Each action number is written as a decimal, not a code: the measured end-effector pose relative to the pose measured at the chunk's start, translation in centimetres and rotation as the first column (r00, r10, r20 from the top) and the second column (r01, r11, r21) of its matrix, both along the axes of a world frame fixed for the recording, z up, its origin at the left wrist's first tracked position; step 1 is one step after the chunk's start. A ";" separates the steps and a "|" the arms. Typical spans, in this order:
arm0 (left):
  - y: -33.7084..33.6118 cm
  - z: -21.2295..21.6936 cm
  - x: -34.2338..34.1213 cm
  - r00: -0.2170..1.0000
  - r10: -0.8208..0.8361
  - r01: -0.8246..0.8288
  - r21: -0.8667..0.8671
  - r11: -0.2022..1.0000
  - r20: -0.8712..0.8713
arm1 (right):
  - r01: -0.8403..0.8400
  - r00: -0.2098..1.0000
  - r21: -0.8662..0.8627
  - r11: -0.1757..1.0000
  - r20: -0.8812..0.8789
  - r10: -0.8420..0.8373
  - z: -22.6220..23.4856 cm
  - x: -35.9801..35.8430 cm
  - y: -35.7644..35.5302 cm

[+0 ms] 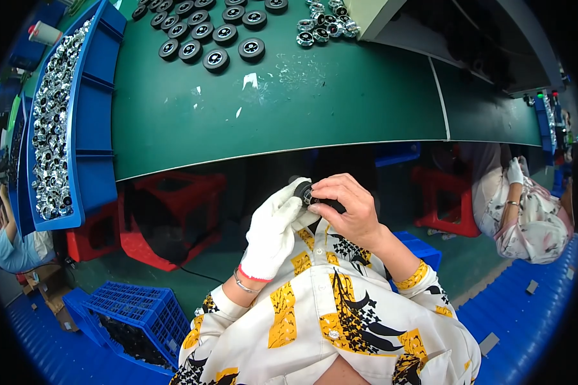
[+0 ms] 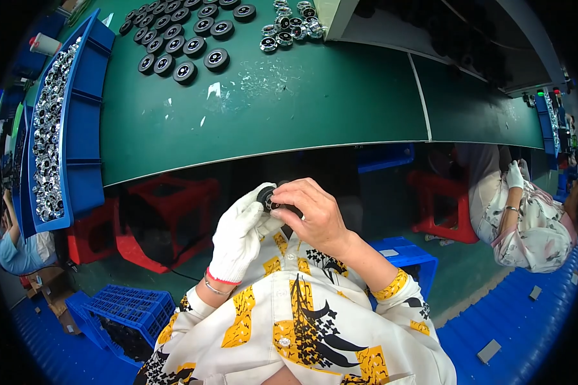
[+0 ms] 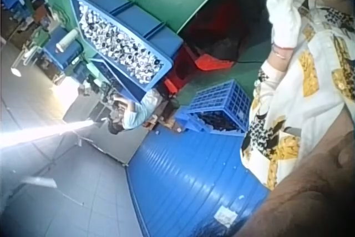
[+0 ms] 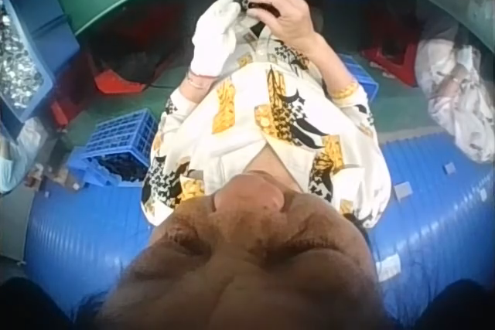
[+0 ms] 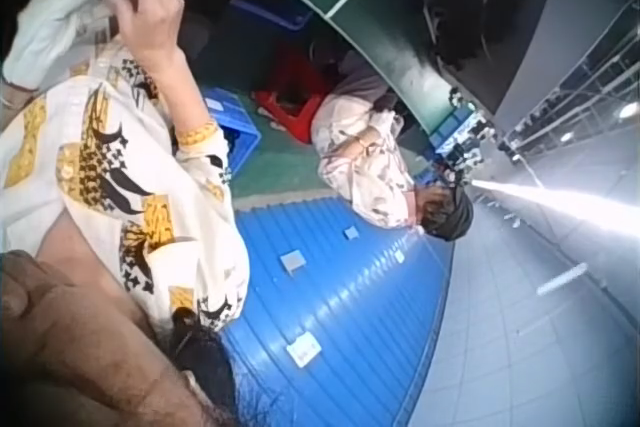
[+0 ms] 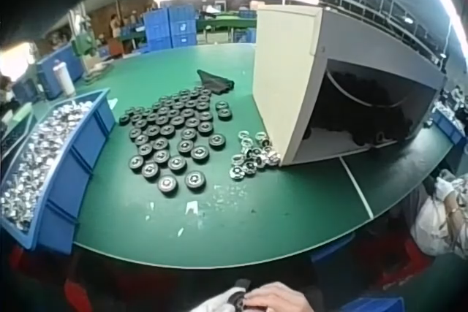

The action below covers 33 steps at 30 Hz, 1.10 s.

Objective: The person is assembling small metal bearings into circular rubber components at a factory workbench.

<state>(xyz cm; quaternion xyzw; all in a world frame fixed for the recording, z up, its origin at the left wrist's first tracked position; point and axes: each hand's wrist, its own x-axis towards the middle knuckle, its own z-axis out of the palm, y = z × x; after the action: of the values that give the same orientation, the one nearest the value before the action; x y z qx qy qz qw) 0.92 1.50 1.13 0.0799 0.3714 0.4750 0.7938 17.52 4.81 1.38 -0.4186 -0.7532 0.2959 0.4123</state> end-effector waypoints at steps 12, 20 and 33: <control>-0.2 -0.2 -0.1 0.903 0.005 0.066 0.149 0.987 -0.430 | -0.099 0.994 -0.257 0.961 -0.069 0.084 -0.3 0.3 -0.9; -0.3 -0.2 -0.2 0.901 -0.077 0.190 0.228 0.955 -0.427 | -0.143 0.990 -0.444 0.885 -0.044 0.138 -0.2 0.7 -1.0; -0.8 -0.2 -0.1 0.559 0.096 0.396 0.367 0.842 -0.823 | -0.131 0.961 -0.033 0.991 0.243 0.135 -0.2 0.1 -0.7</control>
<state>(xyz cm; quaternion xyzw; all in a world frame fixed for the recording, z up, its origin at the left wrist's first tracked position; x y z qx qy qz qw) 0.86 0.69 0.92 0.5310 0.5446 0.3915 0.5179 17.67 4.12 1.21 -0.4034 -0.8222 0.2753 0.2922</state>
